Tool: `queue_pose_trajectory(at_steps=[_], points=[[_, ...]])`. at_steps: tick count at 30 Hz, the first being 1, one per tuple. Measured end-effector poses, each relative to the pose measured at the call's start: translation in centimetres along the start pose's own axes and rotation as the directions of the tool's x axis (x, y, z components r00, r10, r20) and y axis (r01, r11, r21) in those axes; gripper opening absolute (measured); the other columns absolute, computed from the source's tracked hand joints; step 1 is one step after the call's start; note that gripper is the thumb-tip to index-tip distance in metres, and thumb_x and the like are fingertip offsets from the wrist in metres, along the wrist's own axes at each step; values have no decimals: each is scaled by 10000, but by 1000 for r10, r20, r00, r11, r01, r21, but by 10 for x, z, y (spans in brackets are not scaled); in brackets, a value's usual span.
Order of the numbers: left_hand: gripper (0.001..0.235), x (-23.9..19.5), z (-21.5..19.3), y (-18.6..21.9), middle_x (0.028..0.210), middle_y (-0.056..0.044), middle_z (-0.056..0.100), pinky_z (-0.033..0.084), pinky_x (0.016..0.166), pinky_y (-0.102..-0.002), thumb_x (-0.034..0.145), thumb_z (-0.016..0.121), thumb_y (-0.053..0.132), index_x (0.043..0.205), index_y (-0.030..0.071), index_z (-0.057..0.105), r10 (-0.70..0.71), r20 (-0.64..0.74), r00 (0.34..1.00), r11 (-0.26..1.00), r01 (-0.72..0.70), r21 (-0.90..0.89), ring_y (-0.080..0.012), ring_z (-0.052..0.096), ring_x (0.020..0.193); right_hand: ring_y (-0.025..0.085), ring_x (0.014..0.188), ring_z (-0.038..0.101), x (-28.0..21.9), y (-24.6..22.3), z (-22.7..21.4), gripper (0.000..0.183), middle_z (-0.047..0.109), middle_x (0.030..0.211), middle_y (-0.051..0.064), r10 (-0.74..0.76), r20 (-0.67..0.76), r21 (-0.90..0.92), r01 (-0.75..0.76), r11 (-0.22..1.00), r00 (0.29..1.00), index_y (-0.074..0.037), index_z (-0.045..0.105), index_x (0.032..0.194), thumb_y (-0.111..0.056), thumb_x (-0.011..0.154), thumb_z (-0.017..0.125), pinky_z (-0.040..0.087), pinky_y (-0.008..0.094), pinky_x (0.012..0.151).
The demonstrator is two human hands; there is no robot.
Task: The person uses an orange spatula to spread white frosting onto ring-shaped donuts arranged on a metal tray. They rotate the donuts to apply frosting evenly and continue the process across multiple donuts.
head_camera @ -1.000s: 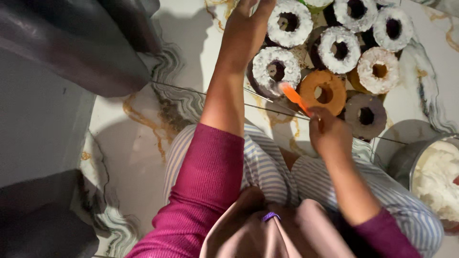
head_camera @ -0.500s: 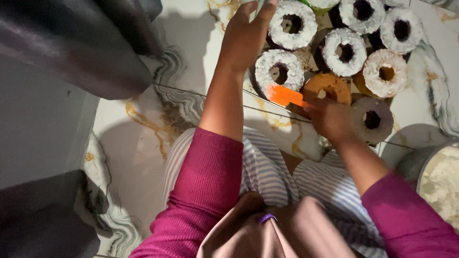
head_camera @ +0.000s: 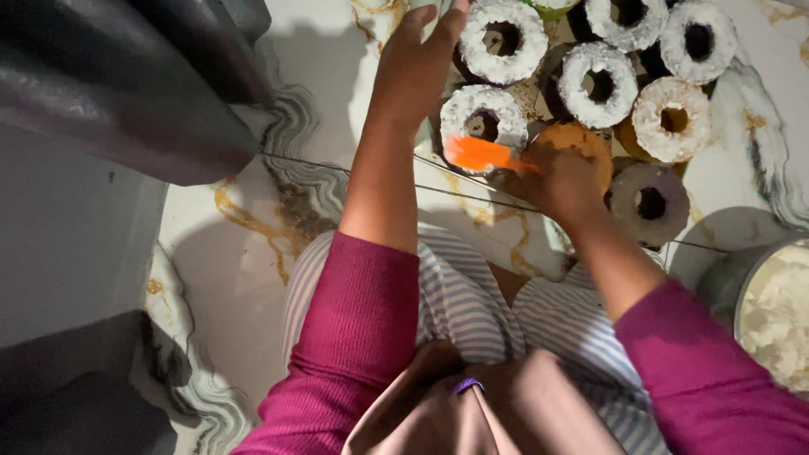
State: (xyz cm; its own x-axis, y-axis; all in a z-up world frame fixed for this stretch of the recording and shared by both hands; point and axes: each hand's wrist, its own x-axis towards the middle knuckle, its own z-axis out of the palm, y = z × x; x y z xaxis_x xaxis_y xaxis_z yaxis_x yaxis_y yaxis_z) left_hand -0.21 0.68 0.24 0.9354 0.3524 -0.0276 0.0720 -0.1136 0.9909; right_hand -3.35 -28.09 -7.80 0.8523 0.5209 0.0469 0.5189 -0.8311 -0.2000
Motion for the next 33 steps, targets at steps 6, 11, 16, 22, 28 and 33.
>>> queue_pose_trajectory(at_steps=[6, 11, 16, 22, 28, 33], points=[[765, 2, 7, -3, 1421, -213, 661, 435, 1116, -366, 926, 588, 560, 1402, -38, 598, 134, 8, 991, 983, -132, -129, -313, 605, 1353, 325, 952, 697, -38, 57, -38, 262, 770, 1032, 83, 123, 57, -215, -108, 971, 991, -261, 804, 1127, -365, 914, 695, 337, 719, 892], [772, 4, 10, -5, 1430, -218, 642, 413, 1142, -364, 933, 597, 566, 1405, -44, 576, 76, 13, 997, 997, -75, -26, -316, 585, 1376, 288, 1069, 692, -48, 55, -16, 219, 787, 1129, 16, 102, -69, -70, -106, 992, 992, -299, 799, 1133, -321, 965, 660, 270, 730, 1063], [804, 6, 4, -7, 1446, -221, 613, 399, 1139, -367, 915, 609, 582, 1400, -58, 564, 54, 5, 999, 998, -54, 26, -322, 566, 1380, 338, 1030, 682, -54, 44, -15, 260, 769, 1069, 68, 139, -35, -240, -143, 960, 990, -310, 803, 1173, -329, 935, 702, 337, 685, 965], [803, 7, 8, -3, 1429, -223, 643, 410, 1149, -366, 905, 608, 583, 1398, -51, 583, 72, 0, 997, 997, -72, 1, -322, 590, 1372, 385, 934, 709, -49, 54, -34, 239, 745, 1052, 169, 277, -120, 76, -269, 960, 953, -184, 755, 1192, -289, 990, 682, 518, 558, 887], [814, 4, 6, 0, 1416, -218, 636, 407, 1126, -362, 893, 606, 605, 1392, -37, 571, -15, 22, 1000, 999, 14, 45, -313, 580, 1361, 444, 913, 696, -59, 11, 18, 195, 739, 984, 233, 317, -34, 132, -310, 941, 948, -113, 749, 1135, -215, 997, 658, 545, 519, 773], [809, 5, 2, 1, 1436, -229, 627, 404, 1138, -364, 903, 613, 585, 1395, -55, 570, 38, 4, 999, 999, -38, -27, -322, 578, 1375, 411, 778, 727, -83, -8, 24, 276, 729, 819, 248, 481, 264, 352, -547, 759, 836, -137, 722, 1171, -297, 959, 649, 553, 484, 741]])
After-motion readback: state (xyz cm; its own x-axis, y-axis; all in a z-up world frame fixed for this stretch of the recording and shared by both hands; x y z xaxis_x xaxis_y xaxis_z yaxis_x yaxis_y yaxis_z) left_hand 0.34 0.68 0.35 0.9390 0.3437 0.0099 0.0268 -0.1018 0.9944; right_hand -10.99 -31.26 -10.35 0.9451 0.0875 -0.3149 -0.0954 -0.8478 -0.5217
